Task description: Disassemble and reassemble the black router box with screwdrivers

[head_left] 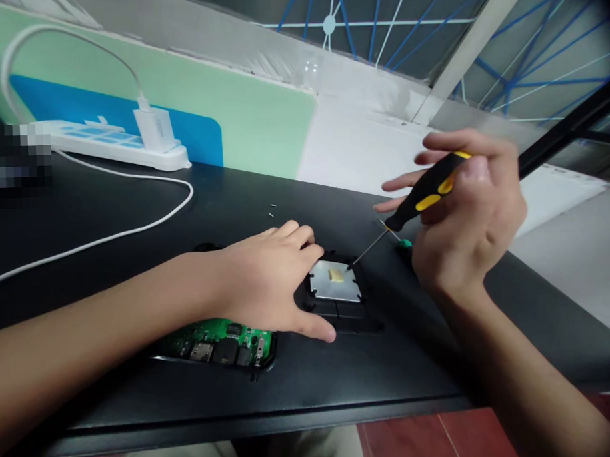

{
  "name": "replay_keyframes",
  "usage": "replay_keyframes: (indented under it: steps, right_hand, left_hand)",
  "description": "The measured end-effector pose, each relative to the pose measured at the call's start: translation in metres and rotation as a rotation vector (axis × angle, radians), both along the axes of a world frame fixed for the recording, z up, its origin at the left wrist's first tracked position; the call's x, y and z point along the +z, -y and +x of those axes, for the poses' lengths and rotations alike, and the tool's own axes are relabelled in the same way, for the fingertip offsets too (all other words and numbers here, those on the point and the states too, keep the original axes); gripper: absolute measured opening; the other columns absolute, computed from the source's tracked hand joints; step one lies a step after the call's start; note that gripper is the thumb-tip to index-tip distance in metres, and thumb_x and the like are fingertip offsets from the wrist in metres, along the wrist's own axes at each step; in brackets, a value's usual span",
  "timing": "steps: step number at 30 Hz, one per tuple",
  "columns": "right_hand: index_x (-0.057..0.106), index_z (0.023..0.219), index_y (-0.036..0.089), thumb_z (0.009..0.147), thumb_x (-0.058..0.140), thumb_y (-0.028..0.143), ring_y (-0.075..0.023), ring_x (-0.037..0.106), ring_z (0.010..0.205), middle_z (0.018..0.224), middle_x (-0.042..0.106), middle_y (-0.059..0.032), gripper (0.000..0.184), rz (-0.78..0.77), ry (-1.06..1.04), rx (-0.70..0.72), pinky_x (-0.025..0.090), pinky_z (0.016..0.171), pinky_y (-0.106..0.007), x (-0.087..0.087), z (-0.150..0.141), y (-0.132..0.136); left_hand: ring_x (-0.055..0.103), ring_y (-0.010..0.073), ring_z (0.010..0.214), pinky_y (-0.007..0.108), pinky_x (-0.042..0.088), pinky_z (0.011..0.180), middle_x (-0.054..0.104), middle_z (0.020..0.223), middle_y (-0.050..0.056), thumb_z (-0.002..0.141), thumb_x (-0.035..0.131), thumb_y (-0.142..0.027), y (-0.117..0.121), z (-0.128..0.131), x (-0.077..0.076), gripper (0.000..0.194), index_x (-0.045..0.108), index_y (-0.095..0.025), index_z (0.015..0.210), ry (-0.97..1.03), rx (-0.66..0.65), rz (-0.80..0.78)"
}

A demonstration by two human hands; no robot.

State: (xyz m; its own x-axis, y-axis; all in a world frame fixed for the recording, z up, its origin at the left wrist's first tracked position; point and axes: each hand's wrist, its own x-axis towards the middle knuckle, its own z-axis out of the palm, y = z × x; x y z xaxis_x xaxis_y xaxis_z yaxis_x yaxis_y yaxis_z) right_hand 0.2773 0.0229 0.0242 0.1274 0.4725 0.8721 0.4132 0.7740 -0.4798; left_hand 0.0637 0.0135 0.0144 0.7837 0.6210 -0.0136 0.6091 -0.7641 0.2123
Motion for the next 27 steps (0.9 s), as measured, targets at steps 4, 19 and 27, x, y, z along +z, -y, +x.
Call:
replay_keyframes:
  steps: [4, 19, 27]
  right_hand:
    - [0.068, 0.127, 0.029, 0.100, 0.049, 0.027, -0.0203, 0.079, 0.090, 0.118, 0.075, -0.0041, 0.033, -0.071, -0.003, 0.075, 0.066, 0.061, -0.032, -0.0011, 0.0056, -0.0042]
    - [0.069, 0.123, 0.029, 0.103, 0.050, 0.035, -0.0198, 0.077, 0.091, 0.119, 0.071, -0.0061, 0.029, -0.051, 0.008, 0.043, 0.065, 0.063, -0.033, -0.0011, 0.0029, -0.0027]
    - [0.071, 0.108, 0.026, 0.079, 0.085, 0.033, -0.0104, 0.063, 0.067, 0.090, 0.068, 0.0023, 0.032, 0.022, 0.073, -0.050, 0.060, 0.061, -0.029, 0.0048, 0.0018, -0.0016]
  left_hand:
    - [0.050, 0.0336, 0.120, 0.046, 0.045, 0.103, 0.054, 0.136, 0.016, 0.081, 0.062, -0.081, -0.0010, 0.0004, 0.0008, 0.086, 0.060, -0.014, 0.135, 0.000, 0.004, -0.009]
    - [0.050, 0.0336, 0.120, 0.046, 0.045, 0.104, 0.054, 0.136, 0.016, 0.081, 0.062, -0.081, 0.0002, 0.0004, 0.0013, 0.087, 0.060, -0.013, 0.136, -0.011, 0.007, -0.005]
    - [0.050, 0.0334, 0.120, 0.046, 0.045, 0.103, 0.054, 0.135, 0.016, 0.082, 0.060, -0.082, -0.0007, -0.0001, 0.0004, 0.087, 0.059, -0.014, 0.137, -0.007, -0.002, 0.008]
